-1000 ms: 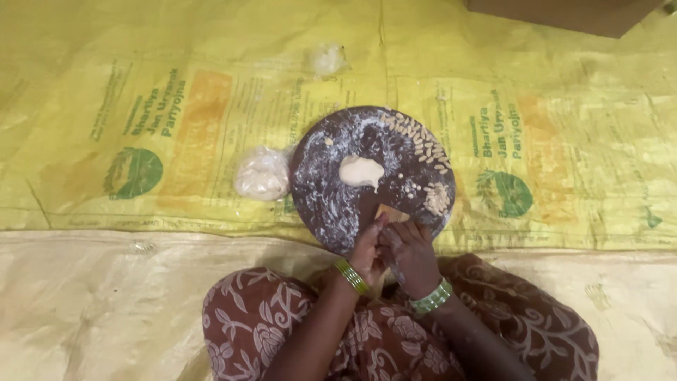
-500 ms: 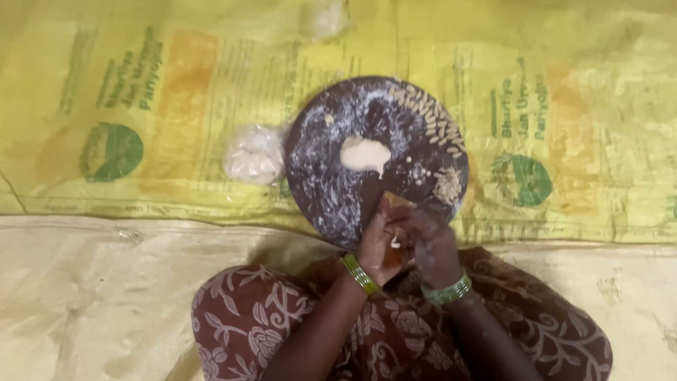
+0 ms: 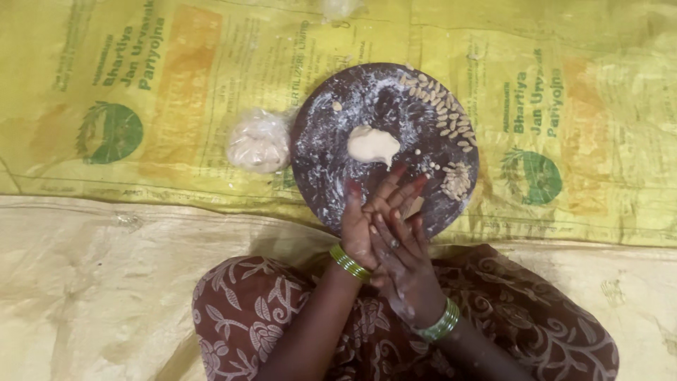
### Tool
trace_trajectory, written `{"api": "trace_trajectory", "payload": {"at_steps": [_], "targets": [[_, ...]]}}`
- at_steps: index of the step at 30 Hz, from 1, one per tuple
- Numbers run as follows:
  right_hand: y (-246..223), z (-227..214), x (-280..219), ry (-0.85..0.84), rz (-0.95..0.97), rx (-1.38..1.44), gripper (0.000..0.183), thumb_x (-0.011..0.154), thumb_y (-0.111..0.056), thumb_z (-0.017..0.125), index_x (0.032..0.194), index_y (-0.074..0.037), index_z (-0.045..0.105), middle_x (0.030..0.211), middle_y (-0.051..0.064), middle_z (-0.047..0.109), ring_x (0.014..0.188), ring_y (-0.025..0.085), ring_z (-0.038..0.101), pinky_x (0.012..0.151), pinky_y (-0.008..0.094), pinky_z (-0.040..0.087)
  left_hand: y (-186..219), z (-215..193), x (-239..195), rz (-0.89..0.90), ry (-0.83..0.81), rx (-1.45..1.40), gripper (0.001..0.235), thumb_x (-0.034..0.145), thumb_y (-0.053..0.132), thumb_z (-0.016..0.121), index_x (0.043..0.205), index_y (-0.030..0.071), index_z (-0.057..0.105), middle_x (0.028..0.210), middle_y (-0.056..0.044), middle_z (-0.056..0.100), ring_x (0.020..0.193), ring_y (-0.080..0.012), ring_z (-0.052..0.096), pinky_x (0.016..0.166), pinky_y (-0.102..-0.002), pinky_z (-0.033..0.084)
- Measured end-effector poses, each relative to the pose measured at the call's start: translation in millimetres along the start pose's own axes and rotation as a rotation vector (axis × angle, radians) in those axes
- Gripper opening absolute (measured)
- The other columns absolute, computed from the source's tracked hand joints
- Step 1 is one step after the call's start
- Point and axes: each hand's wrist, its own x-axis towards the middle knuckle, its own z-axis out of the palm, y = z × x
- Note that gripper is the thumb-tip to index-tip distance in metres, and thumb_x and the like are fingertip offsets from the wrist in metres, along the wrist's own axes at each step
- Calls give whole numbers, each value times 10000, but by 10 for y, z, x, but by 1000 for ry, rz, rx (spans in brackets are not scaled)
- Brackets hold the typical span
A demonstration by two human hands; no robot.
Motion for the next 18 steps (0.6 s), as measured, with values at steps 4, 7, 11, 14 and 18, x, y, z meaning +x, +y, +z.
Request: {"api": "trace_trajectory", "payload": {"at_steps": [4, 7, 11, 14, 18], "targets": [[62, 62, -103, 42, -3, 107, 775, 1072, -619, 147, 1572, -64, 354, 1649, 137, 352, 1599, 291, 157, 1314, 531, 97, -165, -494, -82, 10, -113, 82, 906, 1017, 757, 346, 1672, 137, 260, 1666, -229, 320, 1548, -315, 366, 1185, -454, 451], [259, 199, -26, 127, 12, 116, 787, 1063, -645, 163, 1599, -90, 317, 1674, 146, 303, 1616, 296, 135, 1334, 525, 91, -424, -1029, -18, -143, -286, -319, 807, 1049, 637, 440, 1590, 56, 295, 1580, -237, 449, 1441, -276, 498, 1099, -352, 524], [430, 221, 52, 137, 29, 24, 771, 1051, -645, 140, 1618, -137, 265, 1691, 132, 272, 1613, 309, 111, 1336, 522, 60, -598, -1451, 3, -81, -107, -572, 686, 1080, 638, 395, 1520, 114, 346, 1452, -117, 537, 1332, -204, 568, 1122, -338, 529], [363, 135, 71, 84, -7, -57, 776, 1070, -648, 133, 1635, -124, 229, 1689, 135, 239, 1594, 311, 84, 1333, 536, 24, -451, -1298, -1, 34, 96, -508, 762, 1043, 721, 376, 1542, 145, 363, 1488, -104, 509, 1326, -220, 558, 1124, -370, 517], [116, 31, 69, 35, -68, 16, 799, 1039, -665, 112, 1609, -139, 302, 1660, 105, 331, 1594, 266, 161, 1319, 515, 30, -8, -622, -76, 31, -72, -107, 963, 964, 855, 387, 1610, 141, 372, 1618, -156, 434, 1353, -285, 537, 1078, -414, 520]]}}
